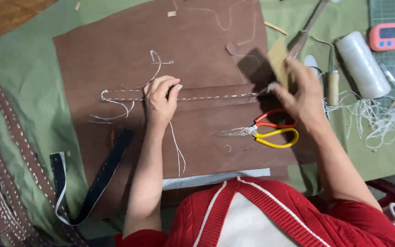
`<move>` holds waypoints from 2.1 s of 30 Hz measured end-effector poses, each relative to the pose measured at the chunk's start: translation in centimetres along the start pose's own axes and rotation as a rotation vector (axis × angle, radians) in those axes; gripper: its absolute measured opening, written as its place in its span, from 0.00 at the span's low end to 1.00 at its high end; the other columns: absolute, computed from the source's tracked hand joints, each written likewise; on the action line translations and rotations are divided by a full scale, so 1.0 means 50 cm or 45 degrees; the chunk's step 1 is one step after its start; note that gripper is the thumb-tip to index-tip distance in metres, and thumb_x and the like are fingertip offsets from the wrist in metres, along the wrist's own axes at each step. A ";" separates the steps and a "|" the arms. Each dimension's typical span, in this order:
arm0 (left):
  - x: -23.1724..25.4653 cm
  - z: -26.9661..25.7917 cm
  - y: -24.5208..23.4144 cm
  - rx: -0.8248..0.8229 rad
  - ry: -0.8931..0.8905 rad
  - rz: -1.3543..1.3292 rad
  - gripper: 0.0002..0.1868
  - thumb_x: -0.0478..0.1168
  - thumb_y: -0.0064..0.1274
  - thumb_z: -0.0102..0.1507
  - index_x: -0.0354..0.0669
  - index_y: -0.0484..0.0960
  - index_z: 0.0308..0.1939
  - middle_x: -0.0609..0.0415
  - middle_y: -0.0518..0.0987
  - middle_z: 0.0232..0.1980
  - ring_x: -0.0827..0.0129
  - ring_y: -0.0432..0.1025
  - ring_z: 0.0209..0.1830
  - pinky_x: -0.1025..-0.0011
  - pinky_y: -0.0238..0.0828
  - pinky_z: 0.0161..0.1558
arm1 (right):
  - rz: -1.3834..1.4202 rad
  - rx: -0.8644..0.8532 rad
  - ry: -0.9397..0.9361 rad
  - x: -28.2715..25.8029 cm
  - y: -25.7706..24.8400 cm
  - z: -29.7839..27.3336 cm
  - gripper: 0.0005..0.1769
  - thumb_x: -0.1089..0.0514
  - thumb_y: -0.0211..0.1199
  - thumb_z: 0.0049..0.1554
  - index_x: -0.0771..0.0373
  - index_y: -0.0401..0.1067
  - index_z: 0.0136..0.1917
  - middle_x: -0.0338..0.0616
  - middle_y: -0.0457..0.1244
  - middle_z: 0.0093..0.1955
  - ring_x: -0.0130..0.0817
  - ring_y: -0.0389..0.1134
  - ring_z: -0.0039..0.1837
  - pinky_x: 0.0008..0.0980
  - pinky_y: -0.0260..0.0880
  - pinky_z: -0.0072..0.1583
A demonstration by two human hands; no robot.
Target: The person is performing leatherworking tasks, including using an awl to pierce holes in leather strips and using sandpaper to smooth the edges of the leather.
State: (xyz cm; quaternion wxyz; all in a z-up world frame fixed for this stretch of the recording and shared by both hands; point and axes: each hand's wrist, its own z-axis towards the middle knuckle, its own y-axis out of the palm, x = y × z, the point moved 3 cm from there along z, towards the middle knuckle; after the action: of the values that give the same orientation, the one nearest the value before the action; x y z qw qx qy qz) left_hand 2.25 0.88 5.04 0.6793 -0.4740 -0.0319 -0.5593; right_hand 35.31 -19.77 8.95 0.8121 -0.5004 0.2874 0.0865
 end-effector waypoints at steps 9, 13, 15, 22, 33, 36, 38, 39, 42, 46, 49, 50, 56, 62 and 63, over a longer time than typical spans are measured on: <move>0.030 0.004 -0.013 0.016 -0.043 0.052 0.04 0.41 0.59 0.67 0.51 0.85 0.45 0.60 0.82 0.48 0.68 0.77 0.51 0.63 0.62 0.58 | -0.045 -0.199 0.596 0.017 0.038 0.130 0.49 0.41 0.68 0.60 0.49 0.43 0.82 0.69 0.50 0.72 0.71 0.59 0.69 0.58 0.55 0.70; 0.022 0.001 -0.015 0.017 -0.073 0.048 0.04 0.41 0.59 0.66 0.51 0.86 0.44 0.61 0.82 0.48 0.68 0.77 0.50 0.63 0.63 0.57 | 0.058 -0.268 0.749 -0.029 0.010 0.147 0.51 0.57 0.63 0.51 0.45 0.42 0.82 0.67 0.50 0.72 0.64 0.56 0.72 0.51 0.53 0.72; 0.017 0.000 -0.011 0.022 -0.067 0.031 0.04 0.42 0.60 0.66 0.53 0.86 0.44 0.62 0.82 0.48 0.68 0.77 0.49 0.64 0.62 0.57 | -0.027 -0.332 0.688 -0.037 -0.002 0.147 0.53 0.67 0.57 0.48 0.47 0.42 0.82 0.69 0.50 0.71 0.65 0.59 0.68 0.55 0.56 0.70; 0.016 0.000 -0.011 0.036 -0.060 0.064 0.04 0.43 0.59 0.66 0.54 0.85 0.44 0.65 0.81 0.48 0.70 0.76 0.48 0.64 0.62 0.57 | -0.757 0.008 0.133 -0.021 -0.016 0.093 0.57 0.63 0.74 0.43 0.57 0.52 0.81 0.64 0.55 0.67 0.66 0.59 0.53 0.59 0.57 0.51; 0.085 -0.128 -0.111 0.338 -0.199 0.299 0.19 0.55 0.69 0.60 0.53 0.79 0.43 0.58 0.74 0.46 0.58 0.74 0.46 0.61 0.68 0.50 | 0.019 -0.248 0.186 -0.068 0.063 -0.026 0.55 0.63 0.72 0.46 0.61 0.54 0.83 0.69 0.58 0.72 0.70 0.58 0.72 0.59 0.55 0.71; 0.127 -0.172 -0.123 0.216 -0.358 0.363 0.28 0.61 0.72 0.53 0.53 0.75 0.45 0.54 0.73 0.52 0.52 0.71 0.54 0.51 0.63 0.54 | -0.048 -0.308 0.293 -0.032 0.101 -0.058 0.54 0.54 0.75 0.46 0.55 0.57 0.82 0.59 0.60 0.71 0.59 0.60 0.72 0.53 0.56 0.72; 0.113 -0.212 -0.096 0.203 -0.364 0.449 0.26 0.59 0.71 0.53 0.55 0.75 0.44 0.55 0.73 0.54 0.52 0.69 0.58 0.49 0.60 0.56 | -0.152 -0.279 0.221 -0.031 0.121 -0.072 0.55 0.53 0.76 0.45 0.54 0.57 0.82 0.58 0.60 0.70 0.59 0.61 0.70 0.54 0.57 0.70; 0.106 -0.232 -0.081 0.189 -0.368 0.529 0.24 0.58 0.71 0.54 0.56 0.75 0.42 0.56 0.72 0.56 0.53 0.67 0.62 0.48 0.58 0.57 | -0.261 -0.246 0.152 -0.032 0.129 -0.079 0.56 0.51 0.77 0.44 0.54 0.57 0.82 0.58 0.60 0.68 0.60 0.61 0.69 0.55 0.59 0.67; 0.098 -0.236 -0.060 0.245 -0.342 0.638 0.13 0.52 0.66 0.60 0.60 0.76 0.37 0.61 0.73 0.56 0.55 0.67 0.64 0.50 0.56 0.57 | -0.245 -0.246 0.080 -0.044 0.129 -0.085 0.58 0.54 0.77 0.43 0.56 0.56 0.82 0.60 0.57 0.68 0.59 0.58 0.68 0.51 0.56 0.66; 0.076 -0.231 -0.060 0.197 -0.343 0.609 0.12 0.50 0.64 0.61 0.57 0.75 0.34 0.60 0.73 0.55 0.56 0.66 0.65 0.50 0.55 0.57 | -0.220 -0.196 0.064 -0.038 0.133 -0.089 0.59 0.54 0.78 0.41 0.56 0.56 0.82 0.59 0.57 0.68 0.55 0.57 0.67 0.47 0.55 0.65; 0.080 -0.207 -0.098 0.249 -0.386 0.218 0.10 0.41 0.59 0.67 0.48 0.72 0.36 0.54 0.77 0.45 0.53 0.74 0.50 0.56 0.66 0.48 | -0.212 -0.111 0.041 -0.043 0.131 -0.090 0.58 0.56 0.80 0.42 0.56 0.58 0.82 0.59 0.57 0.67 0.56 0.57 0.66 0.48 0.55 0.65; 0.069 -0.213 -0.107 0.335 -0.637 -0.090 0.07 0.41 0.54 0.70 0.46 0.73 0.39 0.53 0.81 0.42 0.59 0.78 0.41 0.65 0.71 0.41 | -0.212 -0.108 0.022 -0.041 0.132 -0.092 0.58 0.56 0.80 0.42 0.56 0.57 0.82 0.58 0.57 0.67 0.55 0.57 0.66 0.48 0.55 0.65; 0.034 -0.176 -0.171 0.635 -0.997 -0.917 0.08 0.44 0.47 0.72 0.48 0.70 0.42 0.53 0.76 0.31 0.75 0.72 0.19 0.82 0.67 0.22 | -0.222 -0.089 -0.005 -0.048 0.131 -0.092 0.59 0.57 0.80 0.41 0.57 0.58 0.82 0.58 0.57 0.67 0.55 0.58 0.64 0.48 0.56 0.64; -0.065 -0.029 -0.326 0.426 -0.827 -0.746 0.04 0.37 0.49 0.72 0.41 0.72 0.44 0.49 0.77 0.31 0.78 0.68 0.19 0.80 0.65 0.21 | -0.220 -0.084 0.023 -0.057 0.128 -0.090 0.57 0.56 0.81 0.42 0.57 0.59 0.81 0.59 0.58 0.66 0.56 0.58 0.64 0.49 0.55 0.64; -0.084 -0.001 -0.353 0.363 -0.719 -0.641 0.03 0.34 0.51 0.72 0.39 0.73 0.44 0.48 0.79 0.31 0.76 0.70 0.20 0.79 0.68 0.22 | -0.220 -0.088 0.034 -0.058 0.128 -0.089 0.56 0.56 0.81 0.43 0.57 0.59 0.81 0.59 0.58 0.66 0.56 0.58 0.64 0.49 0.55 0.64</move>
State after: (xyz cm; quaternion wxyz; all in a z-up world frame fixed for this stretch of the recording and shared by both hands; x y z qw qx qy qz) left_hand -13.28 5.26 13.34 0.5447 -0.4874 -0.4096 -0.5459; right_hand 28.52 -20.08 4.20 0.7950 -0.5521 0.2508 0.0193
